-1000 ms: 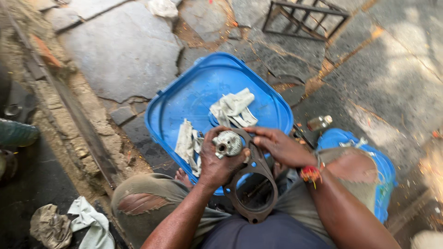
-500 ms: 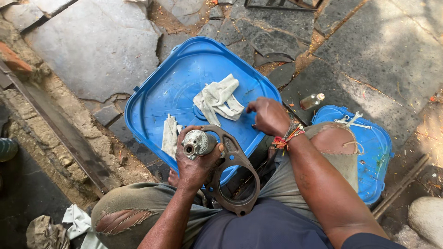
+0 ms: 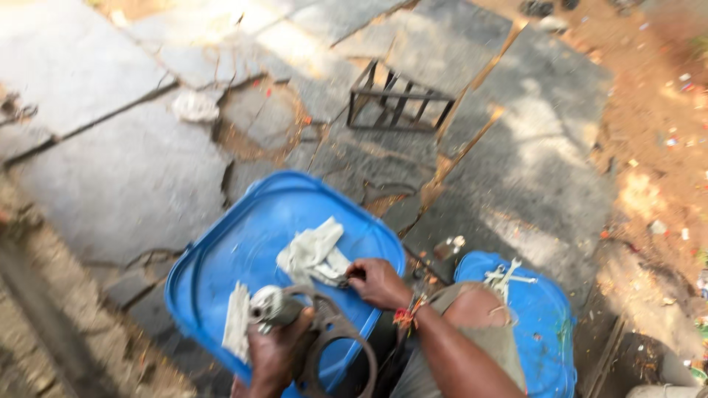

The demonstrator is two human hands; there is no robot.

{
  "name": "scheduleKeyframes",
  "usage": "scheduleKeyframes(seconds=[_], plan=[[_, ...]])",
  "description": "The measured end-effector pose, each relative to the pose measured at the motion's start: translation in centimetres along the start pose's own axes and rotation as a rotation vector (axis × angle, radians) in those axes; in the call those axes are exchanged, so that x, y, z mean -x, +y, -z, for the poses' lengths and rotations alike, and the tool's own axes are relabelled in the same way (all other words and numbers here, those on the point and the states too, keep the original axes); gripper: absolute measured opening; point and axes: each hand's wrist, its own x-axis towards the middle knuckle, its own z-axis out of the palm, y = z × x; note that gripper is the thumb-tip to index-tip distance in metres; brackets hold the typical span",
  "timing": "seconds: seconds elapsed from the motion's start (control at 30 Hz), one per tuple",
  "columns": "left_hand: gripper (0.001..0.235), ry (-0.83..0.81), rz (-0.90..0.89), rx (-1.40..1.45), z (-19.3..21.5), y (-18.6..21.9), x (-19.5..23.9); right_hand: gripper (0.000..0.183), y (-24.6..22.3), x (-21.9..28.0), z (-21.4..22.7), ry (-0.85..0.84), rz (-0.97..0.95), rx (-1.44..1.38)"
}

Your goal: The person sits on a paved outdoor surface and cleans a metal mechanical component with a rag. They then use two wrenches to tighten bolts on the component, which is resting on a blue plastic lid.

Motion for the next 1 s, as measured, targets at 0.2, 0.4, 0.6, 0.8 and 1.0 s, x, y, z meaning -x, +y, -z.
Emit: scheduleKeyframes(seconds=[0.2,0.4,0.6,0.8,1.0], plan=[[0.058,0.184,-0.317,-0.322,-0.6,0.1,-3.7,0.011,0.2,-1.9,-1.3,0.134,-0.360,-0.651],[0.073,0.307,-0.216,-0.680,-1.4,-0.3,-5.3,0.021,-0.7,-2.5,-0.9,0.039,-0.410,-1.183],[0.082,0.329,-0.135,-0.676,-1.1,-1.7,-6.5,0.025,-3.5,-1.2,0.1,-0.186,-0.442,-1.435],[0.085,0.282,-0.049,-0.749,-1.4,-0.5,-6.2,0.026,-4.1,-0.6,0.1,-0.236,-0.370,-1.367],[0.092,0.263,-0.054,-0.818,-1.1,-0.1,-5.9,0.026,-5.0,-0.3,0.5,-0.220,-0.287,-1.109]])
